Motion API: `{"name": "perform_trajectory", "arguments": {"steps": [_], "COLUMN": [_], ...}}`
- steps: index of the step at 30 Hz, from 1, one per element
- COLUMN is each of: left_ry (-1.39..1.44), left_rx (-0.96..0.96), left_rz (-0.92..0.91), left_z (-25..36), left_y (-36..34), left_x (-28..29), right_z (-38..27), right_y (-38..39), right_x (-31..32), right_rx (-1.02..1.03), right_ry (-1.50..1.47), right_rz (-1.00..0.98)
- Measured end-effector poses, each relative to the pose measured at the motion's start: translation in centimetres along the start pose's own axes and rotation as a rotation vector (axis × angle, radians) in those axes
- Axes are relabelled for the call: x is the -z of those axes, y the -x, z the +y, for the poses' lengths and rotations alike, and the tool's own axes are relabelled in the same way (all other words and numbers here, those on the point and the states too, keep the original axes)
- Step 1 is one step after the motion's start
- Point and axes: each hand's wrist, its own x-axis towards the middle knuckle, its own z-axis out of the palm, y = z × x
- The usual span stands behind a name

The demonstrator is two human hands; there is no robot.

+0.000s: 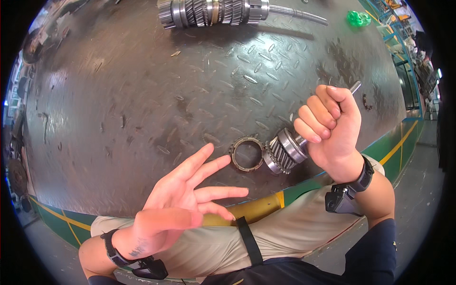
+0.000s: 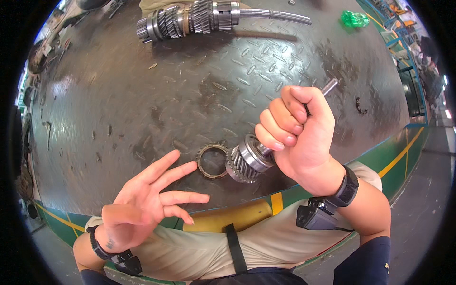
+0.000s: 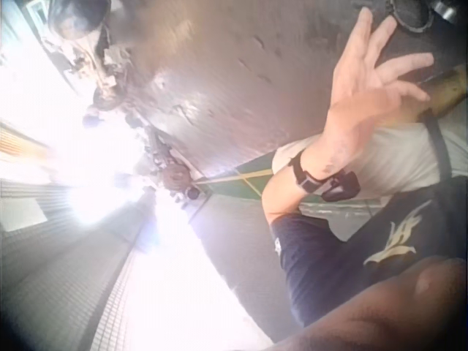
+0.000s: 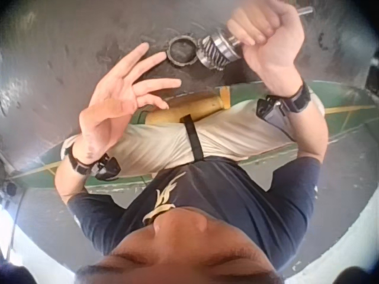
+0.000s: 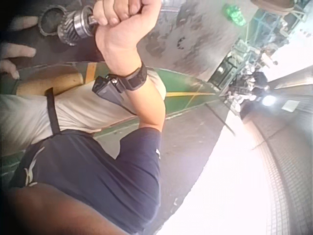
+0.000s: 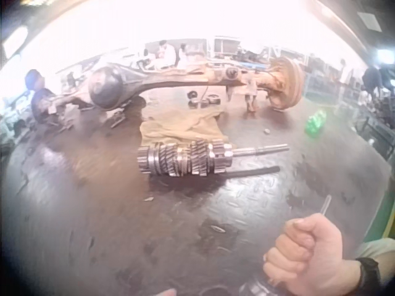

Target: The person picks up a gear hub and a synchronizer ring from a table, then inserts a splined shaft into the assembly and rotates it to check the fit.

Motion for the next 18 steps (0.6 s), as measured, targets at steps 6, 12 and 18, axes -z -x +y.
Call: {"name": "perform_trajectory", "arguments": {"steps": [6, 12, 18], "left_ry": [0.06, 0.033, 0.111], "left_rx": [-0.036, -0.047, -0.005], "left_rz": [0.028, 0.107, 0.064], "left_z": [-0.1, -0.18, -0.43], "left_y": [0.5, 0.45, 0.82], "left_x": [0.16, 0.21, -0.07], "right_z": [0.12, -0.1, 0.34], "right_y": [0.27, 0.3, 0.43], "right_x": [-0.14, 0.18, -0.13], "right_rx": [-0.002, 0.011, 0.024], "right_ry": [0.014, 0.027, 0.038], "right_rz": [0.01, 0.007, -0.012]}}
